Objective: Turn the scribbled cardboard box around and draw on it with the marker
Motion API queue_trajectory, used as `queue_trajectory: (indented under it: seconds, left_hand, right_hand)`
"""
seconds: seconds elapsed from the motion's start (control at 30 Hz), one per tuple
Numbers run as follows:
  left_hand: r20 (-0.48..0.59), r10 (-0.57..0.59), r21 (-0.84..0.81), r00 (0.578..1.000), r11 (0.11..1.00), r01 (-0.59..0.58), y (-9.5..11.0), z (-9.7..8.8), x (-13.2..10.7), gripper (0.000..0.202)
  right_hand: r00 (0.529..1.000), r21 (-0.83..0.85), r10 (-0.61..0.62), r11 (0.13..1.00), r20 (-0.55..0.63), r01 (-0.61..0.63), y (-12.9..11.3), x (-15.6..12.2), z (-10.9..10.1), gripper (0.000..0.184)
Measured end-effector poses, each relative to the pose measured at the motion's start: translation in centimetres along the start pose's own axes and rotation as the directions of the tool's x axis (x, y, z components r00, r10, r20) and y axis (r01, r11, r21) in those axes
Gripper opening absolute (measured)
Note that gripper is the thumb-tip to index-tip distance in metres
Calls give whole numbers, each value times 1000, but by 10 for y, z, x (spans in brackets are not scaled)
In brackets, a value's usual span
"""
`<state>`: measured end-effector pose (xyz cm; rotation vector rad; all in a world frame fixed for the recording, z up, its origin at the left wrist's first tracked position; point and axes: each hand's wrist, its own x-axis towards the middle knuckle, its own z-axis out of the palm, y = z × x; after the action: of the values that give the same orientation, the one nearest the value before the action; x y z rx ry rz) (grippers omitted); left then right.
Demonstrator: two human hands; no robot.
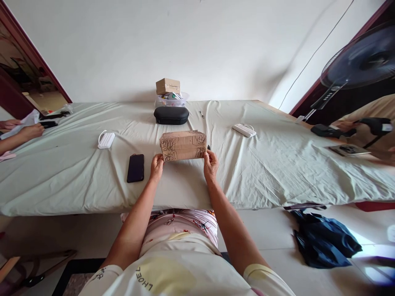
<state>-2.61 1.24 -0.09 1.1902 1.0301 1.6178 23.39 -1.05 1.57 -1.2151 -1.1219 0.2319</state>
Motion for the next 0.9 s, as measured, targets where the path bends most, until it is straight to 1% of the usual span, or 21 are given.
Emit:
queue_trajectory:
  seconds: [0.07,0.13,0.17,0.23,0.27,0.33,0.4,0.47,0.57,0.67,0.8,0.87,0.9]
  left_hand:
    - [-4,82,86,997,993,-82,2,1,-3,51]
    - [39,128,124,991,983,-132,5,2,-7,57]
    - [64,139,139,988,979,-147,6,4,-10,59]
    - [85,149,199,985,966,-163,7,8,-15,64]
    - [71,151,244,986,956,-164,7,12,-18,68]
    - [-3,153,343,988,928,-143,6,20,-22,79]
    - [-100,152,418,983,903,-97,4,29,-25,89]
    - [-161,139,462,977,886,-49,2,37,-26,95]
    - [-199,133,495,971,869,-18,-1,43,-26,95]
    - [-214,159,497,964,867,-33,-3,42,-25,92]
    - [-209,185,412,960,907,-86,-6,36,-24,91]
    - [-203,187,355,961,929,-106,-8,32,-23,91]
    - [-185,167,317,968,943,-102,-8,30,-22,93]
  right_hand:
    - [998,-33,-2,999,-68,0,-2,-2,1,44]
    - [997,-82,-26,996,-73,20,-4,-5,3,44]
    - [997,-106,-42,994,-65,34,-4,-7,5,48]
    - [996,-156,-79,985,-38,72,-3,-12,11,64]
    - [995,-183,-100,979,-22,94,-2,-14,14,73]
    - [991,-234,-133,963,8,131,-2,-20,22,84]
    - [989,-270,-144,952,28,147,-4,-26,29,89]
    - [992,-291,-125,948,28,128,-7,-30,35,91]
    - [997,-312,-79,947,11,78,-10,-35,40,92]
    - [997,-308,-82,948,5,79,-10,-35,40,90]
    - [987,-252,-155,955,34,159,-6,-29,34,78]
    - [985,-216,-164,961,61,174,-5,-27,30,70]
    - [984,-197,-161,965,75,172,-6,-26,28,67]
